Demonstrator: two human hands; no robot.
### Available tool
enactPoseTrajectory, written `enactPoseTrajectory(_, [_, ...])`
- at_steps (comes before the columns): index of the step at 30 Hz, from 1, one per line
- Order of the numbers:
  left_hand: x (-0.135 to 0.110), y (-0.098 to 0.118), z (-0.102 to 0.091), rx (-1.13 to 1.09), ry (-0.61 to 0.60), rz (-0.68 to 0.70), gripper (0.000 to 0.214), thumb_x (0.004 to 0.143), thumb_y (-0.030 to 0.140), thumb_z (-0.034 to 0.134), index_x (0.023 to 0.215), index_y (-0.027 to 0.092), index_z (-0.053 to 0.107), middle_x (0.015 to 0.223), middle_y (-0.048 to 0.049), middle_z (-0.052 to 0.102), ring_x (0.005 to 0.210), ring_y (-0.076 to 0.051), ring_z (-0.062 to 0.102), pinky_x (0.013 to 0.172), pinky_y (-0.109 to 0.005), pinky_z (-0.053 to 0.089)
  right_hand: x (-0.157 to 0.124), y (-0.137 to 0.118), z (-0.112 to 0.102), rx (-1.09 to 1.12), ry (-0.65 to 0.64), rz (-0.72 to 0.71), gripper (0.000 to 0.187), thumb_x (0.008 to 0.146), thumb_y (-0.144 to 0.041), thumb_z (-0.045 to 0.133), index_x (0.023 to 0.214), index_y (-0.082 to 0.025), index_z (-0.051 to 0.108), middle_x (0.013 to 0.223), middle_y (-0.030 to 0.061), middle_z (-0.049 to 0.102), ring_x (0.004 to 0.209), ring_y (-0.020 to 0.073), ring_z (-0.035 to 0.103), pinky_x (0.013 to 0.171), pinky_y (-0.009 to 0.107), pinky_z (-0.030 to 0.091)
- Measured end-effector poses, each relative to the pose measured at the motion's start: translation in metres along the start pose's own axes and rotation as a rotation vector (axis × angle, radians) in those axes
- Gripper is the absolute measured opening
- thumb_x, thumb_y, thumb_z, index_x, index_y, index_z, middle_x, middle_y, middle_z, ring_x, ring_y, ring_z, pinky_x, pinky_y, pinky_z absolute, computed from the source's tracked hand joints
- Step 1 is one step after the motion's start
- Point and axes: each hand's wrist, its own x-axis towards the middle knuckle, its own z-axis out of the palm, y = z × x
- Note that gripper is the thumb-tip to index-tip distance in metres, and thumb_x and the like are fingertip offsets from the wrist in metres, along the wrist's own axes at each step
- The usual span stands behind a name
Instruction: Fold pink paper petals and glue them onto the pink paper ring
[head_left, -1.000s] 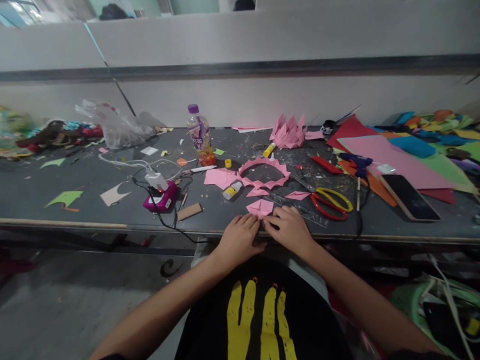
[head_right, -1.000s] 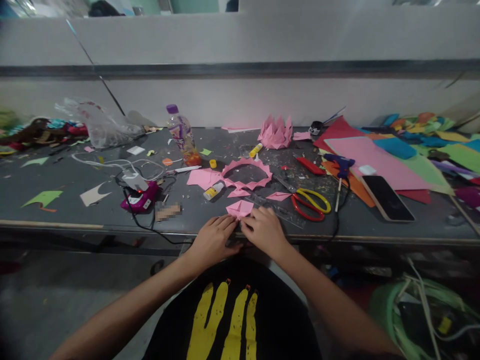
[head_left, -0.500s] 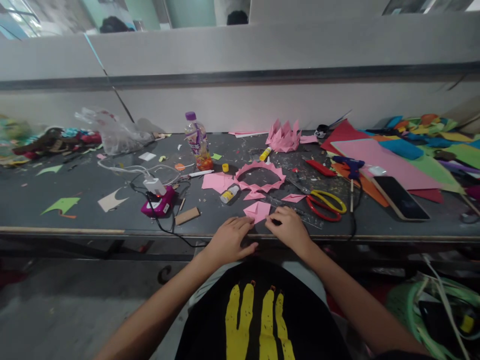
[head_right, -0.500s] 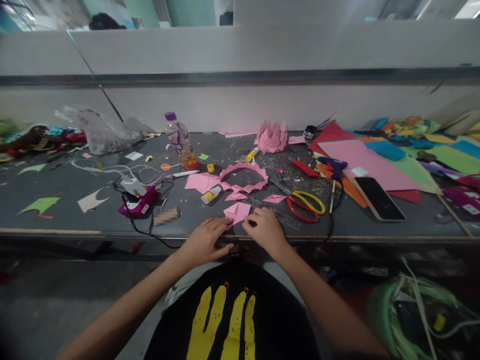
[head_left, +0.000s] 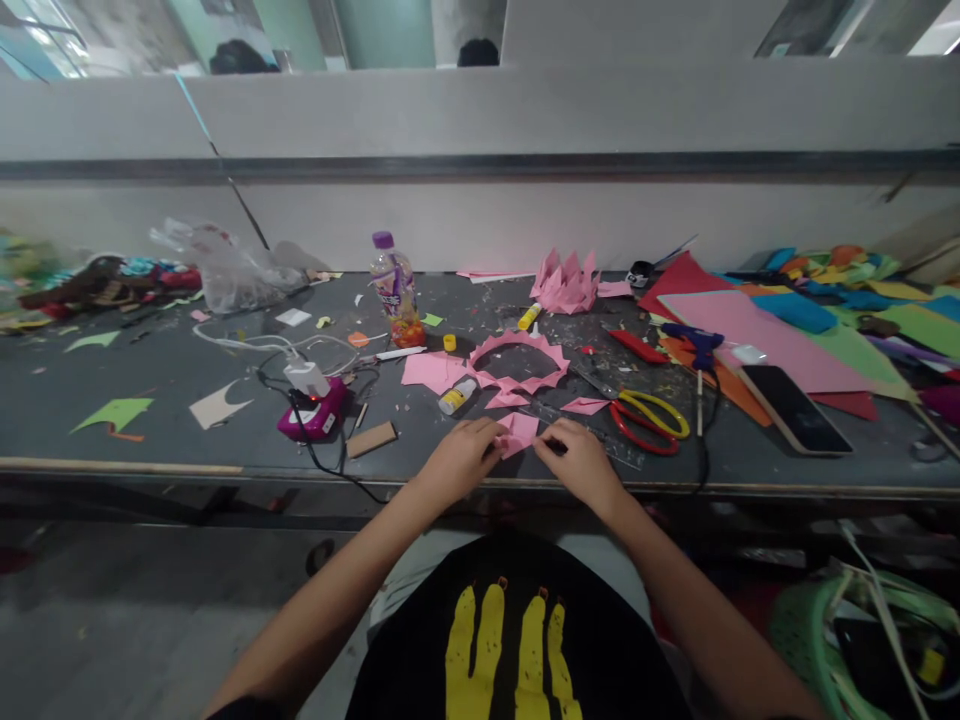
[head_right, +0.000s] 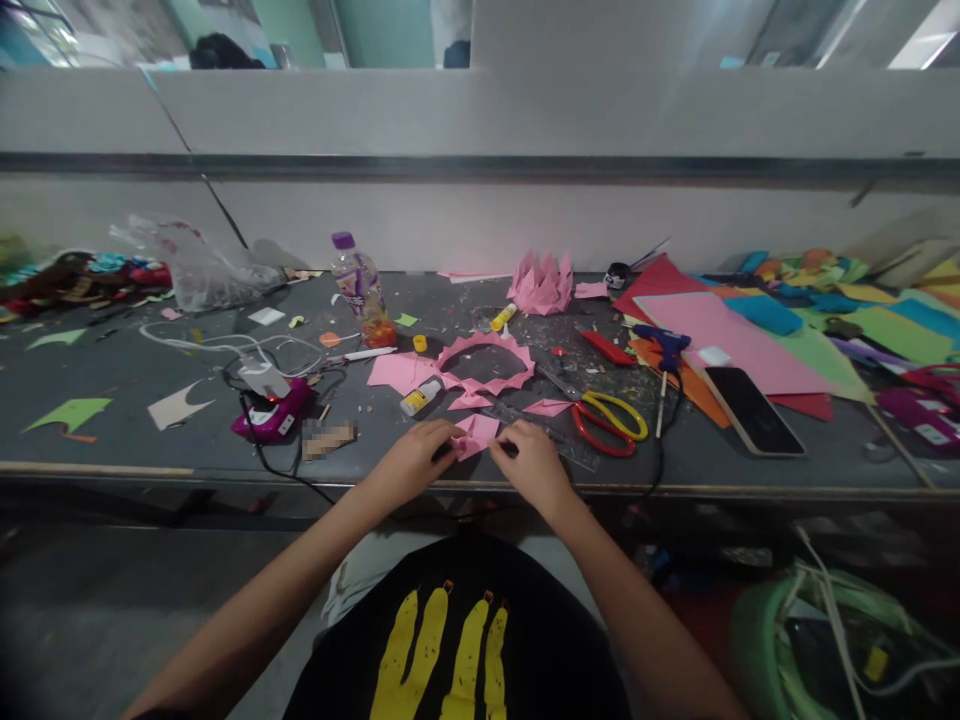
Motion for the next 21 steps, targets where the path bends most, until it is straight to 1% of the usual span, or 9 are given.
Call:
enactPoseTrajectory(2, [0.006, 0.001, 0.003, 0.061, 0.056, -0.004, 0.017, 0.084, 0.020, 0.057, 0.099, 0.015, 0.060, 0.102, -0.0083, 0.065, 0.095, -0.022, 0.060, 0.084, -0.035, 0.048, 0.001, 0.000, 0.000, 0.030, -0.026, 0.013, 0.014, 0.078, -0.022, 0.060, 0.065, -0.021, 0.059, 0.070, 0.0018, 0.059, 0.071, 0.0174, 0.057, 0.067, 0.028, 0.042])
enactPoseTrajectory(4, [0.008, 0.003, 0.006, 0.084, 0.077, 0.007, 0.019, 0.081, 0.020, 0.060, 0.100, 0.015, 0.060, 0.106, -0.0091, 0.064, 0.101, -0.023, 0.058, 0.088, -0.036, 0.047, 0.003, 0.001, 0.000, 0.024, -0.040, 0.028, 0.009, 0.076, -0.026, 0.065, 0.071, -0.020, 0.061, 0.075, 0.0027, 0.061, 0.074, 0.0187, 0.058, 0.069, 0.029, 0.044])
enactPoseTrajectory(6, [0.007, 0.005, 0.009, 0.080, 0.062, 0.004, 0.018, 0.081, 0.018, 0.059, 0.098, 0.014, 0.061, 0.107, -0.0088, 0.065, 0.101, -0.022, 0.059, 0.089, -0.035, 0.047, 0.007, 0.002, 0.001, -0.031, -0.029, 0.055, 0.011, 0.077, -0.030, 0.065, 0.079, -0.020, 0.063, 0.081, 0.0053, 0.062, 0.079, 0.0209, 0.059, 0.073, 0.032, 0.045])
enactPoseTrajectory(9, [0.005, 0.010, 0.013, 0.096, 0.038, -0.026, 0.015, 0.083, 0.018, 0.055, 0.096, 0.014, 0.062, 0.104, -0.0088, 0.066, 0.097, -0.021, 0.060, 0.087, -0.035, 0.049, 0.016, 0.001, 0.003, -0.157, -0.019, 0.081, 0.020, 0.080, -0.032, 0.061, 0.092, -0.016, 0.065, 0.089, 0.0102, 0.061, 0.086, 0.0248, 0.059, 0.078, 0.036, 0.045])
enactPoseTrajectory(12, [0.003, 0.017, 0.017, 0.145, 0.048, -0.066, 0.016, 0.083, 0.017, 0.055, 0.097, 0.012, 0.063, 0.104, -0.0100, 0.066, 0.097, -0.023, 0.060, 0.086, -0.037, 0.049, 0.026, -0.002, 0.007, -0.220, -0.048, 0.085, 0.020, 0.079, -0.030, 0.062, 0.093, -0.015, 0.065, 0.091, 0.0116, 0.060, 0.090, 0.0261, 0.058, 0.081, 0.037, 0.044])
enactPoseTrajectory(16, [0.001, 0.027, 0.025, 0.162, 0.095, -0.135, 0.016, 0.082, 0.016, 0.056, 0.095, 0.012, 0.062, 0.103, -0.0111, 0.066, 0.095, -0.024, 0.059, 0.083, -0.037, 0.050, 0.033, -0.006, 0.012, -0.183, -0.071, 0.114, 0.019, 0.079, -0.025, 0.061, 0.094, -0.015, 0.065, 0.093, 0.0107, 0.061, 0.090, 0.0249, 0.059, 0.082, 0.036, 0.045])
enactPoseTrajectory(18, [-0.001, 0.030, 0.029, 0.149, 0.138, -0.161, 0.012, 0.082, 0.017, 0.055, 0.092, 0.013, 0.062, 0.103, -0.0107, 0.066, 0.094, -0.023, 0.059, 0.082, -0.037, 0.049, 0.033, -0.007, 0.013, -0.139, -0.092, 0.085, 0.021, 0.079, -0.020, 0.060, 0.098, -0.014, 0.064, 0.097, 0.0108, 0.061, 0.094, 0.0240, 0.058, 0.086, 0.036, 0.045])
enactPoseTrajectory(21, [-0.005, 0.034, 0.032, 0.136, 0.195, -0.190, 0.011, 0.083, 0.019, 0.055, 0.090, 0.014, 0.062, 0.101, -0.0102, 0.066, 0.092, -0.023, 0.059, 0.081, -0.037, 0.049, 0.034, -0.009, 0.012, -0.094, -0.148, -0.020, 0.026, 0.080, -0.017, 0.058, 0.105, -0.015, 0.063, 0.107, 0.0106, 0.062, 0.100, 0.0228, 0.056, 0.091, 0.036, 0.043])
